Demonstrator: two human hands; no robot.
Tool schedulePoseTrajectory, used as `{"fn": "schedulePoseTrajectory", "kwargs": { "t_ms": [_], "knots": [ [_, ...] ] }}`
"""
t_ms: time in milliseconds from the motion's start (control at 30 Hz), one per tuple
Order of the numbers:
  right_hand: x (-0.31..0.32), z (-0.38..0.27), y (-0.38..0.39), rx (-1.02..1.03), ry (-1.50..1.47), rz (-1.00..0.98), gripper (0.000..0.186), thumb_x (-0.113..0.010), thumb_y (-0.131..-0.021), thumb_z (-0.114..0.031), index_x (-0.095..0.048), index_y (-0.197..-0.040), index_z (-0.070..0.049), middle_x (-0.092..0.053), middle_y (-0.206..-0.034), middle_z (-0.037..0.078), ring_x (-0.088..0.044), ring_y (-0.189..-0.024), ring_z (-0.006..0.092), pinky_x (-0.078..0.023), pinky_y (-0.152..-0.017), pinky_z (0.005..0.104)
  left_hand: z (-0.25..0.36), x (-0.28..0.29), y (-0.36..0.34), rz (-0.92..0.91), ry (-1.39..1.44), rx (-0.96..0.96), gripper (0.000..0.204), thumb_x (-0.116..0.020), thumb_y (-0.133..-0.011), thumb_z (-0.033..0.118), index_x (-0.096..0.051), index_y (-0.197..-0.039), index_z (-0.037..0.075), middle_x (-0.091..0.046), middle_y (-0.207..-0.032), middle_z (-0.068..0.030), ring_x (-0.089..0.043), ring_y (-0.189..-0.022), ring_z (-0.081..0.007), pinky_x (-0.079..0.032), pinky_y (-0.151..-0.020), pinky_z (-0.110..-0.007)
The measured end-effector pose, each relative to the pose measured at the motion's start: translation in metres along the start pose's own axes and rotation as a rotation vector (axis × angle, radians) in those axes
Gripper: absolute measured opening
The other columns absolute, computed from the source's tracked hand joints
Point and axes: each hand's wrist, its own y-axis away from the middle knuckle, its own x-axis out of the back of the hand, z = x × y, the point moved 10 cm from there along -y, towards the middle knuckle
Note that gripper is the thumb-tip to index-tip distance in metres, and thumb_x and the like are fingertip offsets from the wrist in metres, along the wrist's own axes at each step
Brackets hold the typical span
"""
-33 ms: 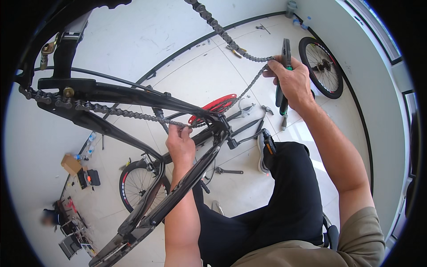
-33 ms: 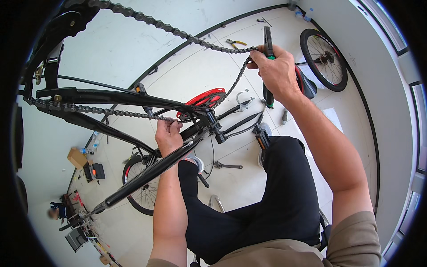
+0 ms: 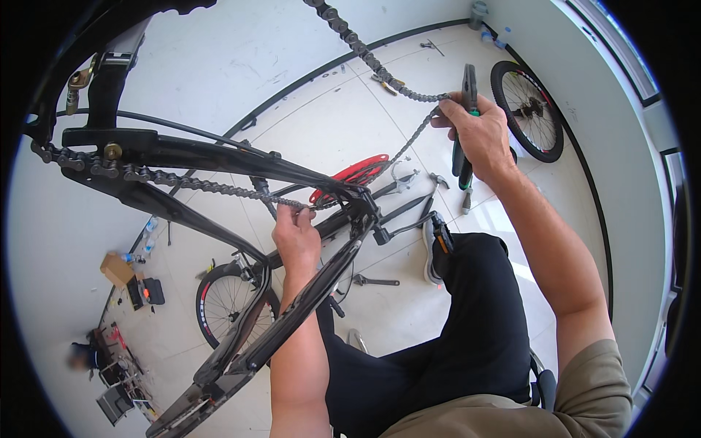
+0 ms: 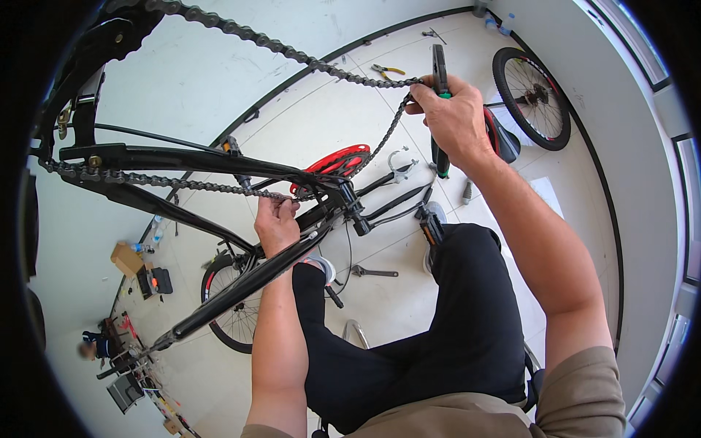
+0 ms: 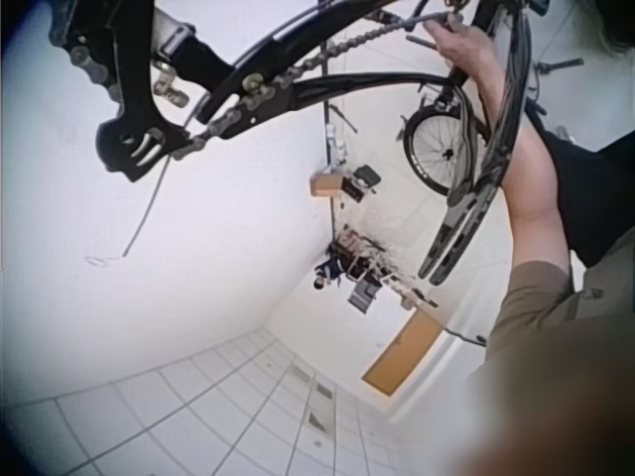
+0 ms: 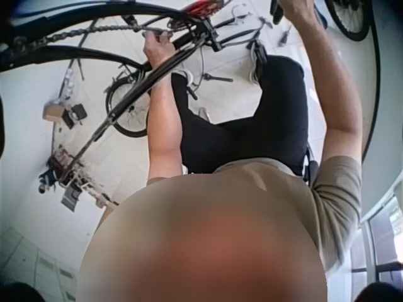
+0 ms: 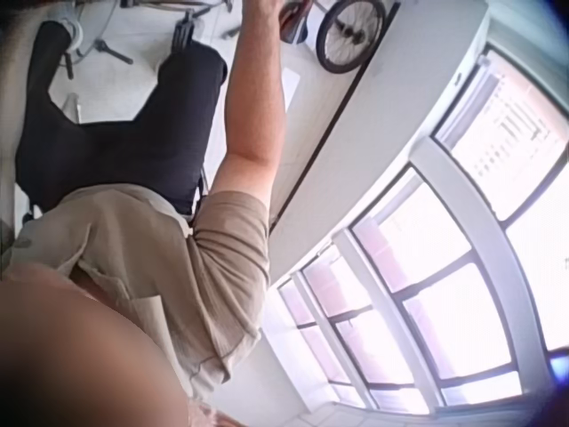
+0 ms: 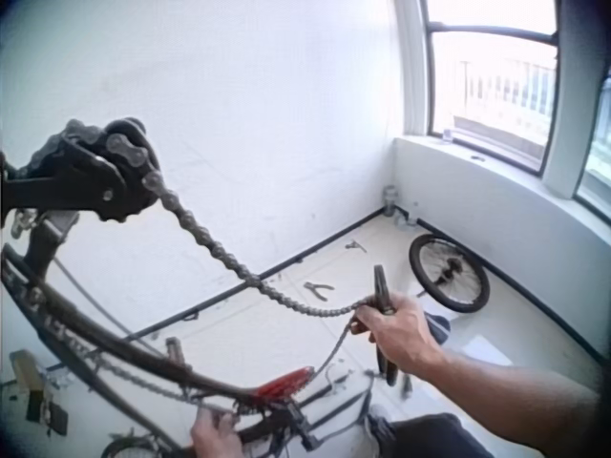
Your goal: The person uses pliers to adjust and manipulate the bicycle chain and derailleur on an inverted bicycle frame. They repeatedly reposition the chain and use the pliers to apply tension or make adjustments to the drivetrain components.
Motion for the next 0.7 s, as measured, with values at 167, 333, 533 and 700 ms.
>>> {"fn": "schedulePoseTrajectory", "kwargs": {
  "t_ms": [167, 333, 533, 700],
  "knots": [
    [-0.0022, 0.0, -0.0004, -0.012, -0.007, -0.002, 0.024, -0.067, -0.097, -0.018, -0.068, -0.11, 0.003, -0.074, -0.092, 0.012, -0.073, -0.084, 0.0164, -0.051, -0.07, 0.0288, 0.001, 0.0005, 0.0005, 0.009, -0.018, -0.002, 0.008, -0.054, -0.095, -0.003, -0.058, -0.101, -0.003, -0.07, -0.084, -0.0135, -0.071, -0.079, -0.0231, -0.053, -0.075, -0.035],
    [0.0015, -0.0009, -0.0013, -0.014, -0.024, 0.009, 0.024, -0.067, -0.097, -0.018, -0.067, -0.111, 0.002, -0.074, -0.092, 0.012, -0.073, -0.085, 0.0162, -0.051, -0.07, 0.0285, 0.0083, 0.0005, 0.0024, 0.004, -0.01, -0.014, 0.008, -0.053, -0.094, -0.006, -0.058, -0.101, -0.003, -0.069, -0.085, -0.0123, -0.071, -0.08, -0.0211, -0.054, -0.076, -0.034],
    [0.0051, -0.0019, -0.0007, -0.008, -0.021, 0.026, 0.024, -0.066, -0.098, -0.018, -0.067, -0.111, 0.002, -0.074, -0.092, 0.012, -0.072, -0.085, 0.0157, -0.051, -0.071, 0.0283, 0.0055, -0.0008, 0.0002, -0.008, -0.01, -0.035, 0.01, -0.051, -0.094, -0.008, -0.057, -0.101, -0.005, -0.068, -0.088, -0.0102, -0.07, -0.081, -0.0166, -0.057, -0.078, -0.03],
    [0.0076, -0.0058, -0.0015, -0.006, -0.039, 0.037, 0.024, -0.066, -0.098, -0.018, -0.067, -0.111, 0.002, -0.074, -0.091, 0.013, -0.072, -0.085, 0.0156, -0.051, -0.071, 0.0286, 0.0072, -0.001, 0.0007, 0.001, 0.026, -0.035, 0.011, -0.052, -0.093, -0.009, -0.057, -0.102, -0.005, -0.068, -0.089, -0.0106, -0.07, -0.082, -0.0167, -0.057, -0.079, -0.03]
  ]
}}
